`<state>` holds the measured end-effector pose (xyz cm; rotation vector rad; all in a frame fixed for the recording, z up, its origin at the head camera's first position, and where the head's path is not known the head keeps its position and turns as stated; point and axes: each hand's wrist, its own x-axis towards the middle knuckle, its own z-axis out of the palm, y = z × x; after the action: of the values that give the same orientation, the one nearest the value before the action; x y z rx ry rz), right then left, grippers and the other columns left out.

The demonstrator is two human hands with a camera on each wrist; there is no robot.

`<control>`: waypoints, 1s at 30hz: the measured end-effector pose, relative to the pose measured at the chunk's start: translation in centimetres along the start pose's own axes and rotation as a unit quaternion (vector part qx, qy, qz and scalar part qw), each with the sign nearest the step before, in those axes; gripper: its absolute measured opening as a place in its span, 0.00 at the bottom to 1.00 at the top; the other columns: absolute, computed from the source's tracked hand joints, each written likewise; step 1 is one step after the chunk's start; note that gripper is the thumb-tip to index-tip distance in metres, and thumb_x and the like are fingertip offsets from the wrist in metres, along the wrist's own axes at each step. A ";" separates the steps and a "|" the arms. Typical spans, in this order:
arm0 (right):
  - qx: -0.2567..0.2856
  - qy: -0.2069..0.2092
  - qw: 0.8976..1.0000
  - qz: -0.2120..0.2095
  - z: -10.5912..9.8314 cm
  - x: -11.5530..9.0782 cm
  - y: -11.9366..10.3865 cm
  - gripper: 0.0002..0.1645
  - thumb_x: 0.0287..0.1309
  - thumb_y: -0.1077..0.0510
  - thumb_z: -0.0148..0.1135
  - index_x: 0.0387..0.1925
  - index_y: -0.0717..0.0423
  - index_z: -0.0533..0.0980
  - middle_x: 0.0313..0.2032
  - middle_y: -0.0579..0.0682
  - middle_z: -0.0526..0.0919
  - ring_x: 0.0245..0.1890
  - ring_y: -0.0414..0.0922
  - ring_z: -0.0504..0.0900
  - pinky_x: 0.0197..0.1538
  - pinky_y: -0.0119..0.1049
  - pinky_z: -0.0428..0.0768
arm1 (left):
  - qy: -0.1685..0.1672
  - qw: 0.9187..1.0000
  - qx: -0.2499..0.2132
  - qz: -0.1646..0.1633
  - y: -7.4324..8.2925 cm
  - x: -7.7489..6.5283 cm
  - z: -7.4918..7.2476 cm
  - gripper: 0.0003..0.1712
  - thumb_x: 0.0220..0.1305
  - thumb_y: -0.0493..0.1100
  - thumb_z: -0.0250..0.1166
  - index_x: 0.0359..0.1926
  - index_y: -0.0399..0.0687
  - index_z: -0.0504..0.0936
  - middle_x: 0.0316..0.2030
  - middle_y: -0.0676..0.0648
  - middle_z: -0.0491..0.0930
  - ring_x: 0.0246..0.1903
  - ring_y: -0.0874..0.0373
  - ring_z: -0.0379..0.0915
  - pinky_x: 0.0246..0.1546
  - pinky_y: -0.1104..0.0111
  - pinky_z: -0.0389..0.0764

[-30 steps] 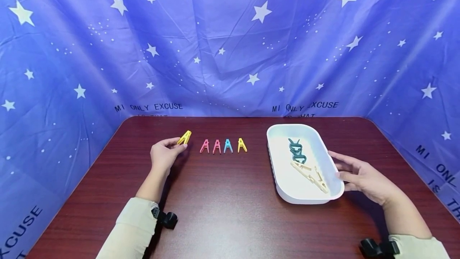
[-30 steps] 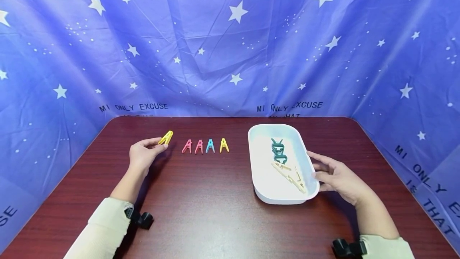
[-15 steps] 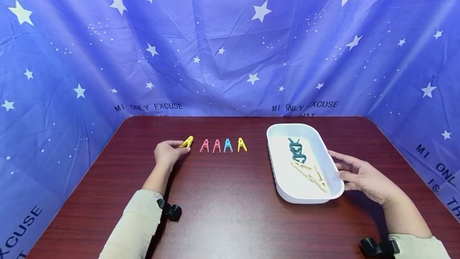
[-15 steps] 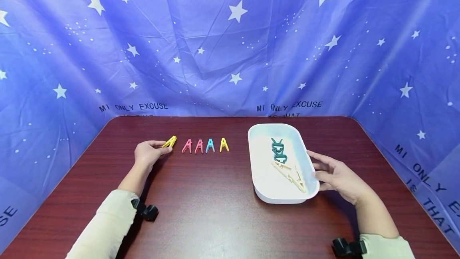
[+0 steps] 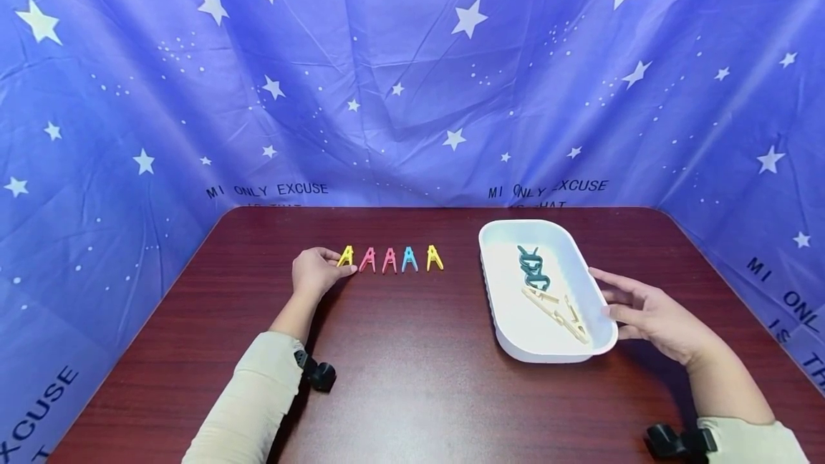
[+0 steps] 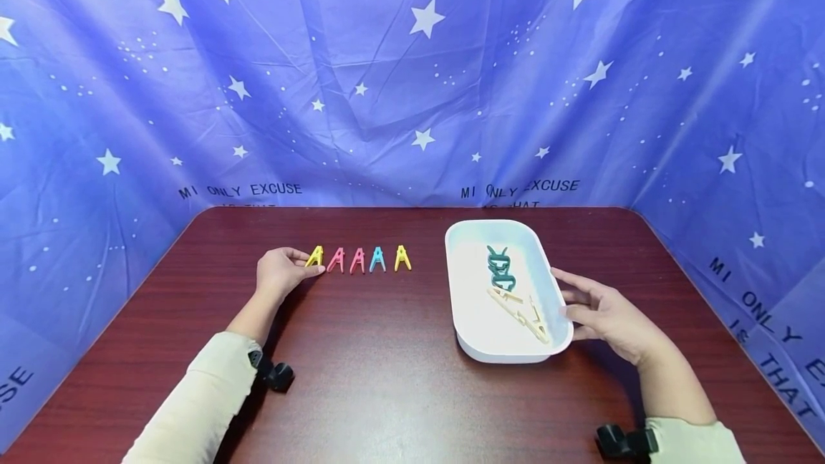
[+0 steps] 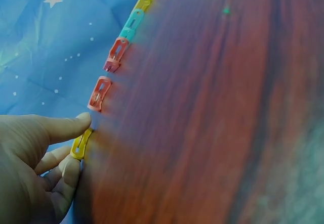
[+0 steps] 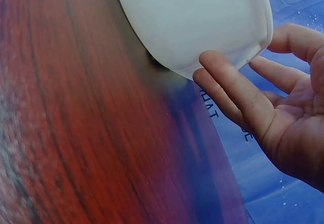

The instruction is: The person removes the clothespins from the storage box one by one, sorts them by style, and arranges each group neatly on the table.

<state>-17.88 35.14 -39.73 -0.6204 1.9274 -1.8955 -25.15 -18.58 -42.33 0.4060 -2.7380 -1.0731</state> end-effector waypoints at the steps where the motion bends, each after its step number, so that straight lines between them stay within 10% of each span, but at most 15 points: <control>1: 0.000 0.001 1.000 0.001 0.0 0.0 0.0 0.37 0.66 0.75 0.46 0.70 0.42 0.65 0.52 0.51 0.81 0.46 0.48 0.84 0.39 0.49 0.84 | -0.002 1.000 -0.002 -0.001 0.0 0.0 0.0 0.24 0.43 0.52 0.81 0.35 0.38 0.86 0.27 0.44 0.85 0.33 0.49 0.78 0.39 0.58 0.75; 19: -0.017 0.014 1.000 0.009 -0.1 -0.2 -0.2 0.36 0.66 0.74 0.48 0.72 0.48 0.62 0.51 0.50 0.81 0.46 0.48 0.84 0.39 0.50 0.84 | -0.009 0.992 -0.079 0.103 -0.1 -0.1 -1.0 0.22 0.43 0.44 0.81 0.41 0.41 0.88 0.33 0.44 0.87 0.32 0.55 0.82 0.39 0.63 0.79; 30: 0.003 -0.004 1.000 0.000 -0.1 0.0 0.1 0.38 0.66 0.76 0.46 0.70 0.41 0.65 0.53 0.50 0.81 0.47 0.47 0.83 0.39 0.48 0.84 | -0.044 0.983 -0.115 0.140 2.6 -1.1 -1.1 0.24 0.44 0.42 0.80 0.45 0.39 0.87 0.35 0.39 0.86 0.38 0.48 0.83 0.35 0.65 0.80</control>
<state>-17.95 35.21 -39.84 -0.6241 1.9162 -1.8947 -24.33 -17.18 -39.80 -0.0604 -2.5980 -1.3308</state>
